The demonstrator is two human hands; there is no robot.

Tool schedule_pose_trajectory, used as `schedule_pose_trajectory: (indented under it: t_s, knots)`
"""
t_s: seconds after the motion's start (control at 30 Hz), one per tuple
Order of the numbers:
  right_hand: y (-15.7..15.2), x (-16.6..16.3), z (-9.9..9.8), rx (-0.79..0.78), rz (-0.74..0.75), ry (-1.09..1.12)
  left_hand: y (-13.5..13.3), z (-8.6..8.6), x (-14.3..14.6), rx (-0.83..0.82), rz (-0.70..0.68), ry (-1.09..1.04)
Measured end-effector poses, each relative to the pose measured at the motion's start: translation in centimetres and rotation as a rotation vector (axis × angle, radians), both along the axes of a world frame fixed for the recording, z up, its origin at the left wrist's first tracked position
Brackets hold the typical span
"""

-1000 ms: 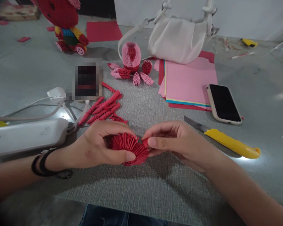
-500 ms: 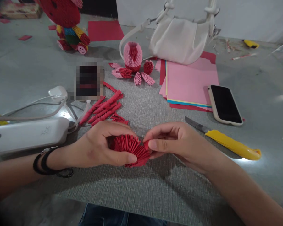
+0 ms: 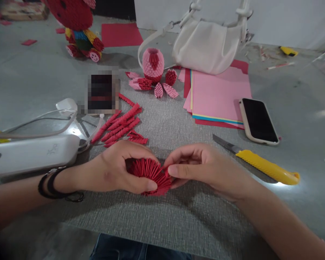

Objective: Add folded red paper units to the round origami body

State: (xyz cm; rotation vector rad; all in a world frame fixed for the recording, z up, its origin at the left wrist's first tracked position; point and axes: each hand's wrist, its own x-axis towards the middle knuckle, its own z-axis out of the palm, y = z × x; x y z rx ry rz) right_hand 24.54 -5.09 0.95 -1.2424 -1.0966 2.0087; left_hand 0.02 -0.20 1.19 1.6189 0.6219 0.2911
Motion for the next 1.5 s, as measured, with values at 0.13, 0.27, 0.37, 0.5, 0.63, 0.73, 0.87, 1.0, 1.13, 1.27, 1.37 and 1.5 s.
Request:
schedule_pose_trajectory:
  t_s: [0.13,0.27,0.37,0.5,0.63,0.73,0.87,1.0,1.13,1.27,1.37,1.5]
  knots:
    - [-0.2,-0.3,-0.2,0.032,-0.061,0.026,0.0,-0.2,0.0,0.053,0.048,-0.004]
    - [-0.2,-0.7,-0.2,0.026,-0.084,0.049,0.0,-0.1,0.0,0.084,0.061,-0.008]
    - [-0.2,-0.9,0.0,0.016,-0.087,0.036,0.0,0.1,0.1,0.052,0.054,-0.006]
    - [-0.3,-0.9,0.2,0.035,-0.107,-0.012,0.0,0.1,0.3,-0.005,0.050,-0.021]
    - [-0.2,-1.0,0.3,0.060,-0.122,-0.050,0.1,0.1,0.2,-0.018,0.062,-0.023]
    - [-0.2,-1.1,0.3,0.066,-0.140,-0.023,0.2,0.0,0.2,-0.050,0.061,-0.020]
    - [-0.3,-1.0,0.3,0.069,-0.142,0.001,0.1,0.1,0.1,-0.070,0.057,-0.036]
    - [-0.4,-1.0,0.2,0.070,-0.128,-0.020,0.1,0.1,0.1,-0.044,0.051,-0.020]
    - [-0.4,-1.2,0.2,0.057,-0.127,-0.051,0.1,-0.1,0.2,0.012,0.067,-0.013]
    - [-0.4,-1.6,0.2,0.053,-0.152,-0.085,0.1,-0.3,0.3,0.052,0.086,-0.012]
    - [-0.5,-1.7,0.3,0.077,-0.183,-0.120,0.3,-0.5,0.3,0.095,0.104,-0.026]
    - [-0.4,-1.5,0.6,0.144,-0.224,-0.162,0.7,-0.7,0.2,0.056,0.069,-0.044]
